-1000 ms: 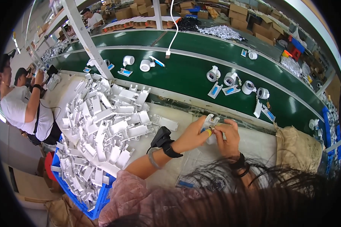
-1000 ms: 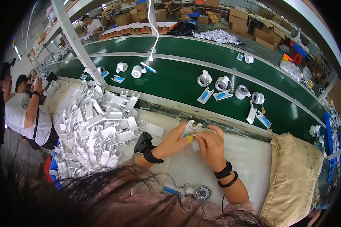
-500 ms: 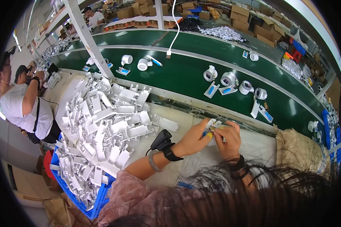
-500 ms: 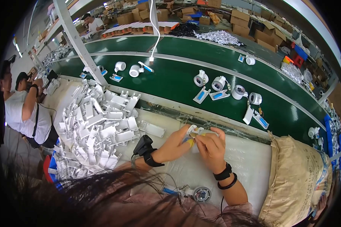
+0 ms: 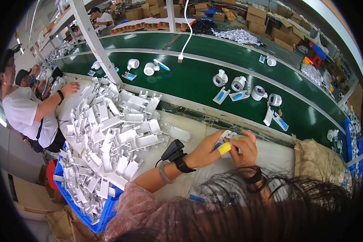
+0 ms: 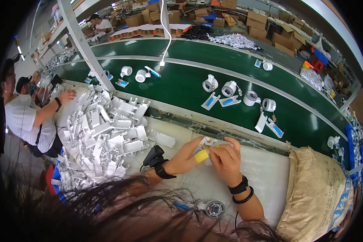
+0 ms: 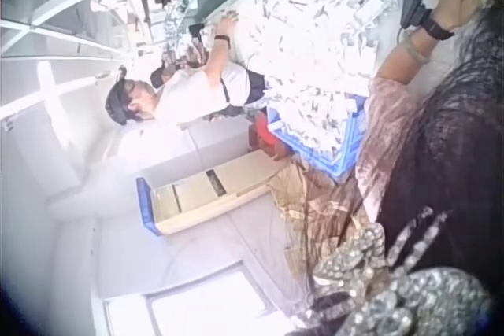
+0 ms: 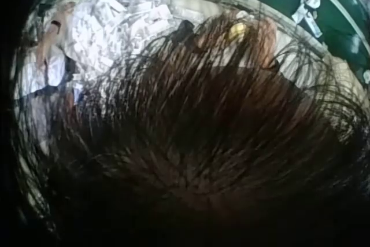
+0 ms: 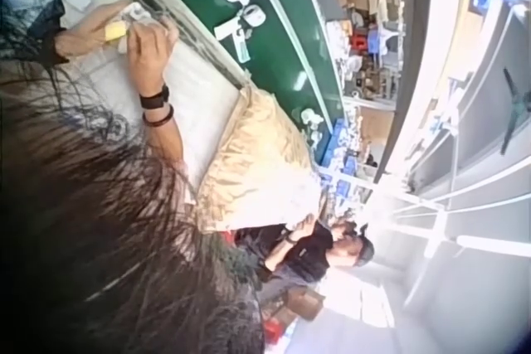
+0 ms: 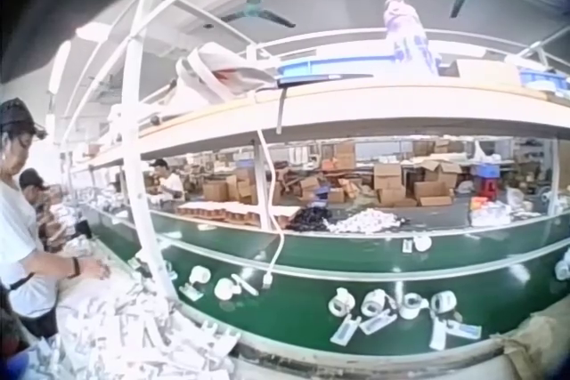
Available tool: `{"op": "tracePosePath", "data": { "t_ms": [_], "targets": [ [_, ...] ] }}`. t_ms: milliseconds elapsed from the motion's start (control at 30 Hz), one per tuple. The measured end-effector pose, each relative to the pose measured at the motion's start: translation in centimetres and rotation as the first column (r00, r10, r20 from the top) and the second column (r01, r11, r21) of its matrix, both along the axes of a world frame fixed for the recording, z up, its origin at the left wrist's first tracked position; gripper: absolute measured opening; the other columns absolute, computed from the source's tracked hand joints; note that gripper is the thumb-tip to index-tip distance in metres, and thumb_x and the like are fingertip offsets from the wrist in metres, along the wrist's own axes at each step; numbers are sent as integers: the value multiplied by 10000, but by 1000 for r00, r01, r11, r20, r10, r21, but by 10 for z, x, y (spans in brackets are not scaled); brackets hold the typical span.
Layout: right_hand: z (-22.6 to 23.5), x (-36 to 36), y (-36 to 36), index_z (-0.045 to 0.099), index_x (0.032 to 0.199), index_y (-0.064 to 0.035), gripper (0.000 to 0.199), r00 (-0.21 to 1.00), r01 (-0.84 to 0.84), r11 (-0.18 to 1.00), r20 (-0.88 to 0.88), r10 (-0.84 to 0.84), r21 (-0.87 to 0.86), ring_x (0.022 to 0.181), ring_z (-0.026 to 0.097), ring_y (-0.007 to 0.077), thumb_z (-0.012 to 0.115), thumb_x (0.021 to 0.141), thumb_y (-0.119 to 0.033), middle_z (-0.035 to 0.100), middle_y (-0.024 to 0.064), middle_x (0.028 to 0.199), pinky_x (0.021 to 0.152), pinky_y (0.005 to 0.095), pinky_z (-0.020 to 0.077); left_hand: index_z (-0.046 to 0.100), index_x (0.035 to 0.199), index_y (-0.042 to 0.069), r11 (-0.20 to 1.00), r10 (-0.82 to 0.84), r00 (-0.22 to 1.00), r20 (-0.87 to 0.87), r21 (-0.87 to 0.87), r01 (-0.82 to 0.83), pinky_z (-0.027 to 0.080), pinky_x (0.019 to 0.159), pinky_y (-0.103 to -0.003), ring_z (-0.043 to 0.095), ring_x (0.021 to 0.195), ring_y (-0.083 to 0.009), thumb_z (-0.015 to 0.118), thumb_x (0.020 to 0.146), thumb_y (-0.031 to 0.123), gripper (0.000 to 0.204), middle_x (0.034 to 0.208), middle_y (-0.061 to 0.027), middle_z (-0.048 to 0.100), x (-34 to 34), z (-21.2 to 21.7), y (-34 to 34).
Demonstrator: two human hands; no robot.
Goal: The person assembles electronic components by picking up a white plastic housing, inserting a circuit board, and using a small tool to connect wires. They then insert a battery into the assembly and place the completed unit onto the green conveyor belt.
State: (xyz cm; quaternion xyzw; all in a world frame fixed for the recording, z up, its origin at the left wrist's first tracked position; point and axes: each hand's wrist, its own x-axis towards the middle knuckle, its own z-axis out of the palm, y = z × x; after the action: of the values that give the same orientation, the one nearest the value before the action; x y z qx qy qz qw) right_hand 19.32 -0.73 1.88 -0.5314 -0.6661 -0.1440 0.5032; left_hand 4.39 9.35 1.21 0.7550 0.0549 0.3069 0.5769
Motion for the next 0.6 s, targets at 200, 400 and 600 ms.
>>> {"op": "tracePosePath", "data": {
  "t_ms": [200,400,600],
  "targets": [
    [-3,1,3,665,867,-43,212,1000,-29,1000,-4,29,6,679,598,204,741,697,59,603,51,726,926,477,471,473,1263,-13,993,112,994,-15,35,-111,482,819,-364,619,935,-304,532,923,128,372,1028,-194,622,2,-8,-3],
    [-3,-3,3,661,858,-46,196,1000,-19,1000,-24,19,-8,671,598,197,733,707,57,608,47,717,932,470,463,524,1163,-24,983,165,983,-75,92,-158,484,768,-337,619,876,-235,509,964,131,253,955,-151,627,2,-13,-3],
    [-3,-5,2,647,878,-53,181,999,7,992,-42,-13,-129,687,609,236,730,739,28,624,71,764,852,439,480,543,1065,-16,987,158,981,-110,22,-157,438,563,-299,588,643,-167,490,973,143,192,747,-89,588,4,-12,3]
  ]
}}
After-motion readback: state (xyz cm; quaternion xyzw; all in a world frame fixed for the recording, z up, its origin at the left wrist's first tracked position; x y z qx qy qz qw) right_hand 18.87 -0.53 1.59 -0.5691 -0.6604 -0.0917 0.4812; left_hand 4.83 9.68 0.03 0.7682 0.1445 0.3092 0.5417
